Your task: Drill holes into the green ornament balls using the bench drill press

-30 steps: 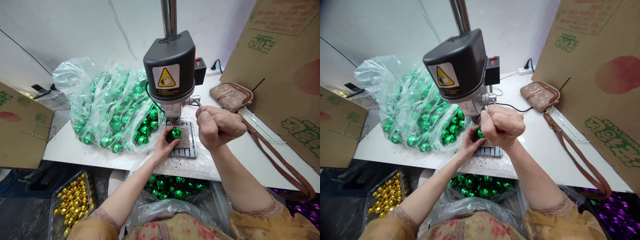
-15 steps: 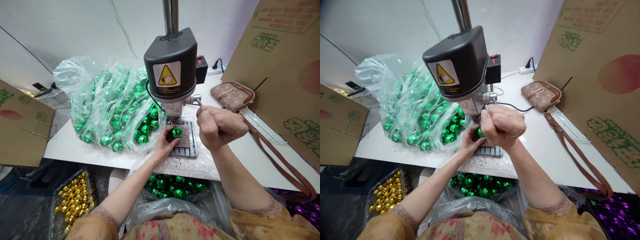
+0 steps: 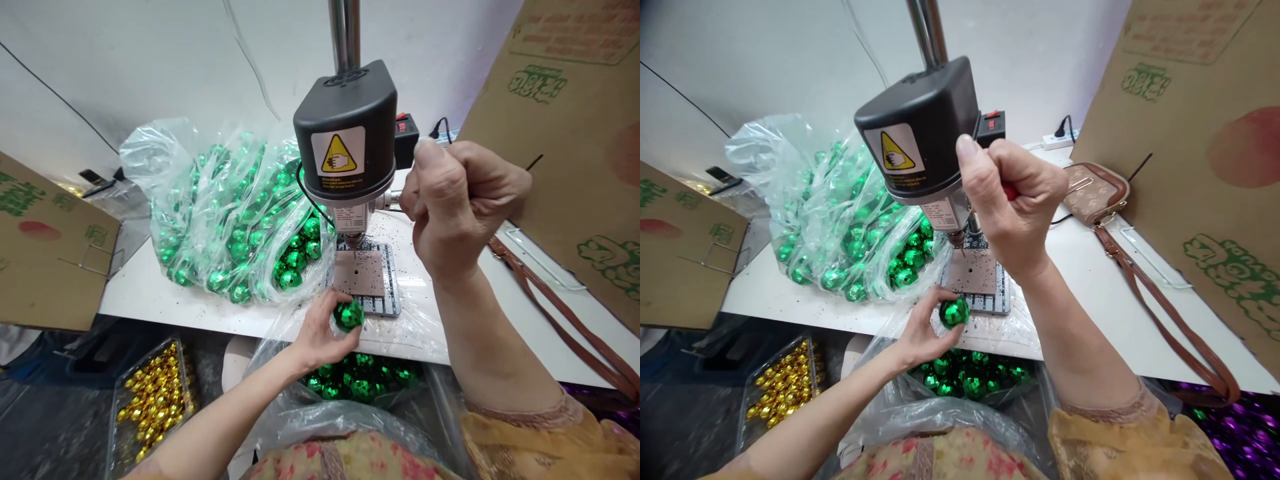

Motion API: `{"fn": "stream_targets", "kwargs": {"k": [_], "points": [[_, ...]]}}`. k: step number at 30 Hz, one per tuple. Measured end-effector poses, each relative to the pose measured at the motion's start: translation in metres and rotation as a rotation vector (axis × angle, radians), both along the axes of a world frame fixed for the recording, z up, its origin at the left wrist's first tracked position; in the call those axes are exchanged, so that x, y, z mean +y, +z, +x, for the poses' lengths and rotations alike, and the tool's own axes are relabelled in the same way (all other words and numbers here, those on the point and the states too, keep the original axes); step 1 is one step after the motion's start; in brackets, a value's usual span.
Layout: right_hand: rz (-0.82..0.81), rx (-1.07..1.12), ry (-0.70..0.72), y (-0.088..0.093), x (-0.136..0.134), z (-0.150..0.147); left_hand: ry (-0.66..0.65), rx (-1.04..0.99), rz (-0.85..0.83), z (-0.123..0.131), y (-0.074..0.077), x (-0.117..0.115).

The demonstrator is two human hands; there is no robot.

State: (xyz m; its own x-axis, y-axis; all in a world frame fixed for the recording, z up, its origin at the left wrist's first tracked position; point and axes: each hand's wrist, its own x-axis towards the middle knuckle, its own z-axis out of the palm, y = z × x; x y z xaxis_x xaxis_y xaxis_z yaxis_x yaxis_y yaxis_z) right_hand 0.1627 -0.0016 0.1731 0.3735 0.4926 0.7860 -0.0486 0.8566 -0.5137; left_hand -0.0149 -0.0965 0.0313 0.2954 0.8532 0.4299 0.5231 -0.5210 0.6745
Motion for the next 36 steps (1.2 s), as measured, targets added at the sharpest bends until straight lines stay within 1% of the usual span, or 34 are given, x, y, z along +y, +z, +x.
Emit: {"fn": "stream_targets", "kwargs": {"k": [1,2,3,4,6,7,8,10,11,12,14,16,19,21,23,25,26,27,28,30,32,34,36], "points": [[0.006,0.007,0.005,0.001,0.001,0.0,-0.044,0.052,0.001,-0.005,0.005,-0.004],[0.007,0.014,0.008,0.001,0.001,-0.001,-0.054,0.083,0.018,-0.012,0.009,-0.003],[0.003,0.019,0.011,0.001,0.001,-0.001,-0.024,0.092,0.052,-0.019,0.011,0.002],[-0.003,0.021,0.016,0.001,0.001,-0.001,0.038,0.088,0.093,-0.027,0.011,0.012],[-0.005,0.025,0.036,0.001,0.0,-0.001,0.201,0.087,0.173,-0.043,0.008,0.044],[-0.004,0.028,0.044,0.001,0.0,-0.001,0.253,0.137,0.181,-0.05,0.006,0.063],[-0.003,0.032,0.049,0.001,-0.001,-0.001,0.278,0.214,0.17,-0.056,0.003,0.083],[0.002,0.035,0.054,0.001,-0.001,-0.001,0.279,0.377,0.12,-0.063,-0.002,0.116],[0.006,0.033,0.056,0.001,-0.001,-0.001,0.261,0.45,0.093,-0.065,-0.004,0.129],[0.01,0.029,0.056,0.001,-0.001,-0.001,0.242,0.507,0.07,-0.065,-0.006,0.138],[0.015,0.021,0.046,0.001,0.0,-0.001,0.229,0.554,0.037,-0.063,-0.008,0.147],[0.021,0.012,0.03,0.0,0.001,-0.001,0.263,0.505,0.034,-0.062,-0.008,0.145],[0.051,0.007,0.014,0.0,0.003,-0.001,0.314,0.352,0.085,-0.065,-0.005,0.132],[0.074,0.008,0.01,-0.001,0.004,-0.001,0.317,0.251,0.141,-0.066,0.001,0.119],[0.086,0.012,0.006,0.0,0.004,-0.001,0.328,0.139,0.186,-0.062,0.011,0.101],[0.076,0.003,-0.001,0.0,0.003,-0.002,0.33,-0.012,0.168,-0.051,0.021,0.081],[0.071,0.002,-0.005,0.0,0.003,-0.002,0.31,-0.113,0.109,-0.044,0.026,0.07],[0.063,0.002,-0.011,0.001,0.002,-0.002,0.267,-0.24,0.007,-0.035,0.029,0.06],[0.053,0.0,-0.015,0.001,0.002,-0.002,0.212,-0.395,-0.133,-0.026,0.032,0.051],[0.034,-0.006,-0.024,0.001,0.001,-0.001,0.106,-0.73,-0.466,-0.009,0.034,0.037],[0.013,-0.015,-0.032,0.0,0.0,-0.001,0.044,-0.994,-0.761,0.002,0.034,0.033],[0.003,-0.019,-0.027,-0.001,0.0,0.0,0.017,-1.126,-0.943,0.007,0.033,0.035],[-0.003,-0.011,-0.022,-0.001,0.0,0.0,0.019,-1.175,-1.026,0.01,0.031,0.042]]}}
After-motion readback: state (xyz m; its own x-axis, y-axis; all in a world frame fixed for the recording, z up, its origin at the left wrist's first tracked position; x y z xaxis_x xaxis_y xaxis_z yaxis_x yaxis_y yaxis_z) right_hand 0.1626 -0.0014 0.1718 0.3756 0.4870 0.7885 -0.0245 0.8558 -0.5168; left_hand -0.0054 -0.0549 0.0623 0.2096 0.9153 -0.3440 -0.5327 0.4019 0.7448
